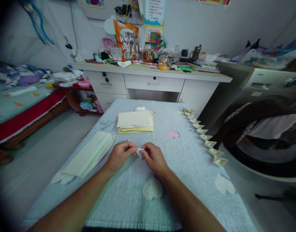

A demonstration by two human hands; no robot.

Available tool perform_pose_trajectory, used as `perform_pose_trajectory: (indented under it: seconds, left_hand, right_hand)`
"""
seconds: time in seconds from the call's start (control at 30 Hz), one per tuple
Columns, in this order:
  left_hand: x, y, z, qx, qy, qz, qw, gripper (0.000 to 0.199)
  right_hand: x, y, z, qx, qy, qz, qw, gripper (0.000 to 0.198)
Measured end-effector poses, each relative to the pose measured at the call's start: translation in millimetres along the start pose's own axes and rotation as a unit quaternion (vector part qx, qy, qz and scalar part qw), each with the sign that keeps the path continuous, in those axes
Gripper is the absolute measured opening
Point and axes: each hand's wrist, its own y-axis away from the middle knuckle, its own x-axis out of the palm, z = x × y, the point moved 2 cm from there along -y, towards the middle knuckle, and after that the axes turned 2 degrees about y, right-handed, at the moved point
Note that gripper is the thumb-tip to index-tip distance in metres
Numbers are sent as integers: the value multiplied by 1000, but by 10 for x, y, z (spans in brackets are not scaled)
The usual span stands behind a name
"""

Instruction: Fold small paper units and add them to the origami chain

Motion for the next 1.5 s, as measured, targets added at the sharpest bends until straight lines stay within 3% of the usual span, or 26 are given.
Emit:
perform_pose_trajectory:
  seconds: [0.17, 0.43, 0.6, 0.87, 1.2, 1.37, 1.5]
  left_hand:
    - [3, -1, 24, 8, -11, 6, 1000, 18]
    - [149, 4, 68, -28, 121, 68, 990, 22]
    - [175, 16, 87, -60, 76, 77, 992, 19]
    - [126, 6, 54, -9, 7, 53, 999, 22]
    - [171, 28, 61, -54, 83, 69, 993, 20]
    - [153, 26, 91, -7, 3, 45, 999, 17]
    - [149, 30, 112, 12, -52, 38, 998, 13]
  right_hand:
    - [12, -6, -1, 4, 2, 10, 1000, 20]
    - [13, -24, -86, 56, -139, -20, 988, 27]
    - [-1, -37, -102, 56, -141, -32, 988, 29]
    - [10, -29, -62, 64, -142, -3, 988, 26]
    - [14, -23, -87, 64, -143, 4, 988, 27]
    - [7, -38, -31, 35, -122, -30, 991, 21]
    - [15, -38, -40, 37, -133, -3, 990, 20]
